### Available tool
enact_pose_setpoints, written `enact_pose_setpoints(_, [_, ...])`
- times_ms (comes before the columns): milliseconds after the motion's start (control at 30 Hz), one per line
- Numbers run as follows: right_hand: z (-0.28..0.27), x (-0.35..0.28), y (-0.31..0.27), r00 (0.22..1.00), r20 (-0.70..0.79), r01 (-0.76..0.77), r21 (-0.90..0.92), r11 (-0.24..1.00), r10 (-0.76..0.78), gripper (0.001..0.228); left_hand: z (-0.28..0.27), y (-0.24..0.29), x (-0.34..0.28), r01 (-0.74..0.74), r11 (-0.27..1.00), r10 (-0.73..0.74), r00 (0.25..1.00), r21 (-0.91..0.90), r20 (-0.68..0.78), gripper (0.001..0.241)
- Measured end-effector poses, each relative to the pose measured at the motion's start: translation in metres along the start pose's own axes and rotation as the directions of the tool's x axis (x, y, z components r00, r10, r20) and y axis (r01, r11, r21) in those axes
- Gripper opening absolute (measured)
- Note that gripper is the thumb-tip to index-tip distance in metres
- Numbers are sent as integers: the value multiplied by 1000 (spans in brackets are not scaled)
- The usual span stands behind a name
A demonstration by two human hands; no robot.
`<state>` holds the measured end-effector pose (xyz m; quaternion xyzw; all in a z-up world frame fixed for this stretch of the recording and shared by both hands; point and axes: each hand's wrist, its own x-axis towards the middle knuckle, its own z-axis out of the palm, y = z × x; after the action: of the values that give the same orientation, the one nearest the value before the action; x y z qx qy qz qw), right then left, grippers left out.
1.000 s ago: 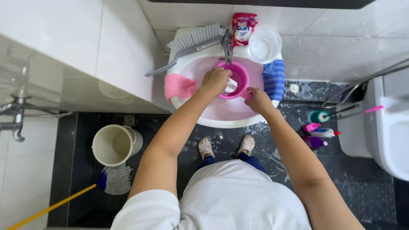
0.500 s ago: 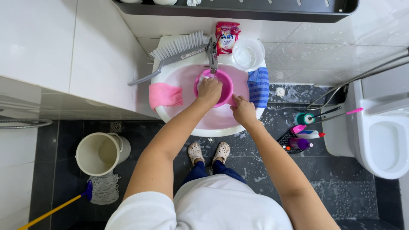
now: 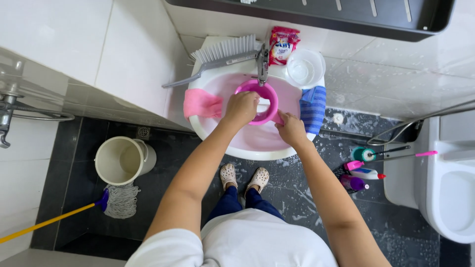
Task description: Cleaning the bathroom wall tiles and the door using a scrub brush and soapy water.
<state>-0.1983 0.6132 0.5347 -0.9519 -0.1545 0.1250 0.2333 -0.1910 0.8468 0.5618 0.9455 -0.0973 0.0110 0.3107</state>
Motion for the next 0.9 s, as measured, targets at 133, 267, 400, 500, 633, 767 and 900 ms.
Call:
enact_pose_setpoints(133, [4, 14, -1, 985, -148, 74, -82, 994, -85, 52, -64, 19, -40, 26, 985, -86, 930, -169, -357, 15])
enact_pose_setpoints(267, [-45, 29, -54, 964, -248, 138, 162, 977, -95, 34, -74, 7, -69, 138, 947, -282, 790, -292, -544, 18])
enact_pose_setpoints(400, [-79, 66, -97, 945, -304, 203, 265, 942, -118, 30, -48, -17, -76, 215, 967, -253, 766, -135, -591, 22])
enact_pose_setpoints(500, [-78, 96, -108, 954, -281, 170, 207, 963, -108, 33, -13, -41, -75, 287, 850, -480, 766, -442, -428, 28])
enact_pose_setpoints(633, [-75, 121, -104, 974, -207, 92, 21, 996, -86, 36, 4, -39, -68, 206, 912, -347, 847, -354, -402, 32])
enact_pose_setpoints(767, [-75, 128, -75, 967, -226, 117, -21, 993, -118, 31, 7, -27, -52, -21, 979, -93, 840, -204, -534, 20])
enact_pose_setpoints(900, [-66, 122, -62, 923, -341, 180, -21, 984, -176, 29, 32, -17, -20, 219, 594, -417, 907, -774, -63, 26])
